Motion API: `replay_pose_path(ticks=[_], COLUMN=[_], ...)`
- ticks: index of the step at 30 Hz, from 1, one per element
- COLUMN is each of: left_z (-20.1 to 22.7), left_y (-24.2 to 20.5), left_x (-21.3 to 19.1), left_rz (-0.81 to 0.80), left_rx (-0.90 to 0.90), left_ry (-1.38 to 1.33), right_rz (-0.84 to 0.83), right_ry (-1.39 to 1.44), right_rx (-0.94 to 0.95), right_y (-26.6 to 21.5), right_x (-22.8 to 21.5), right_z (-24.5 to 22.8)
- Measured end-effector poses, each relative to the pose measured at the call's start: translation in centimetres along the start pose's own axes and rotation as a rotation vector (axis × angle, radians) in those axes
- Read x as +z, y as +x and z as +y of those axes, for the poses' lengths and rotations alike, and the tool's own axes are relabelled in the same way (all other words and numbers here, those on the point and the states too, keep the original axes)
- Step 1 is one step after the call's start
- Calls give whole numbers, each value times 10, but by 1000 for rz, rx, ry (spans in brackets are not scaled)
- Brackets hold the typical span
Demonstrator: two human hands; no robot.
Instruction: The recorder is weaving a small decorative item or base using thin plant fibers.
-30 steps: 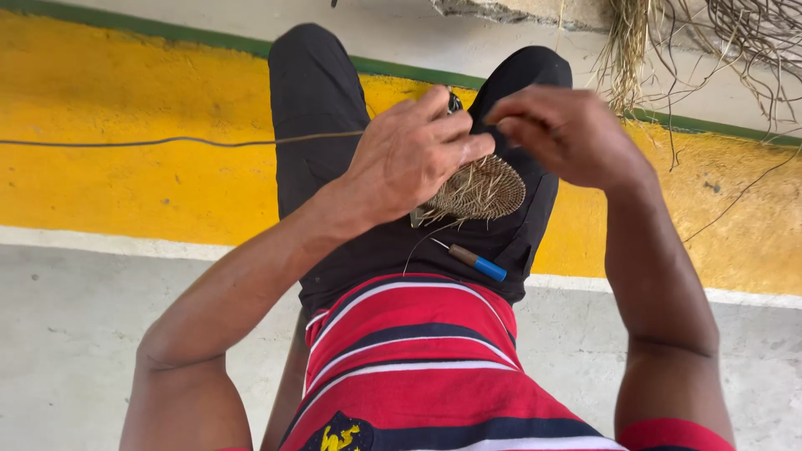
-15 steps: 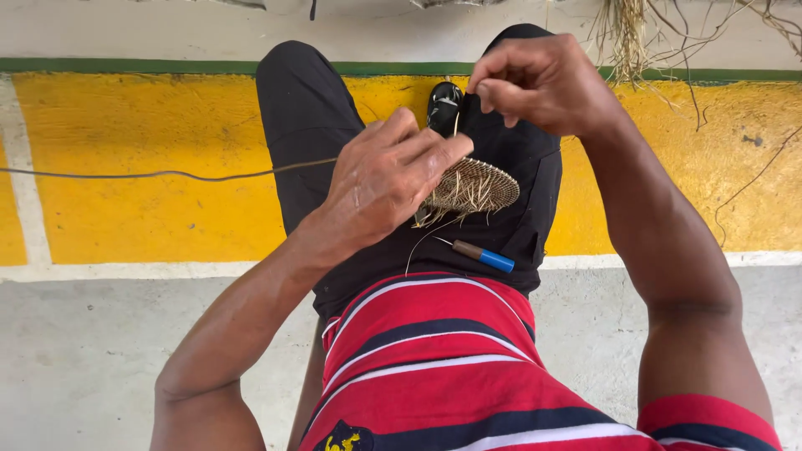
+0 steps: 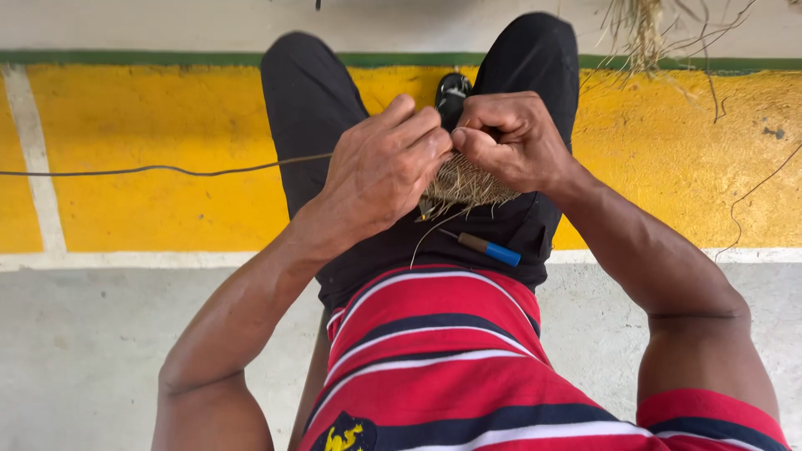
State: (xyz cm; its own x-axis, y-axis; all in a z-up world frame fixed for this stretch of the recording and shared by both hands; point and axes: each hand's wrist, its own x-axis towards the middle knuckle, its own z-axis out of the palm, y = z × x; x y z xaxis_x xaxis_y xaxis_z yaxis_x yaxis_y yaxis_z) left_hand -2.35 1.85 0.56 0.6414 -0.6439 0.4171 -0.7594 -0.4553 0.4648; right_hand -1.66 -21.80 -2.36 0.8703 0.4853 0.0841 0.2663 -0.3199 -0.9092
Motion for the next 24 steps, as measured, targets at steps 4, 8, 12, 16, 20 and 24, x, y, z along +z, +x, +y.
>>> replay_pose_path(ticks=[4, 8, 12, 16, 20, 24], left_z=[3, 4, 6, -2, -19, -32], left_y=[6, 6, 6, 10, 9, 5], left_x=[-1, 7, 18, 4, -3, 4], left_rz=[-11, 84, 149, 39, -38, -80], left_rx=[-21, -89, -101, -55, 140, 109], left_ry=[-1, 40, 141, 252, 314, 374], right_rz=[66, 123, 203, 218, 197, 191], right_ry=[-54, -230, -100, 90, 153, 36], right_rx=[-33, -40, 71, 123, 169, 173], right_y=[-5, -10, -25, -26, -14, -10], right_x=[3, 1, 8, 11, 10, 11], right_z=[-11, -38, -29, -15, -14, -11])
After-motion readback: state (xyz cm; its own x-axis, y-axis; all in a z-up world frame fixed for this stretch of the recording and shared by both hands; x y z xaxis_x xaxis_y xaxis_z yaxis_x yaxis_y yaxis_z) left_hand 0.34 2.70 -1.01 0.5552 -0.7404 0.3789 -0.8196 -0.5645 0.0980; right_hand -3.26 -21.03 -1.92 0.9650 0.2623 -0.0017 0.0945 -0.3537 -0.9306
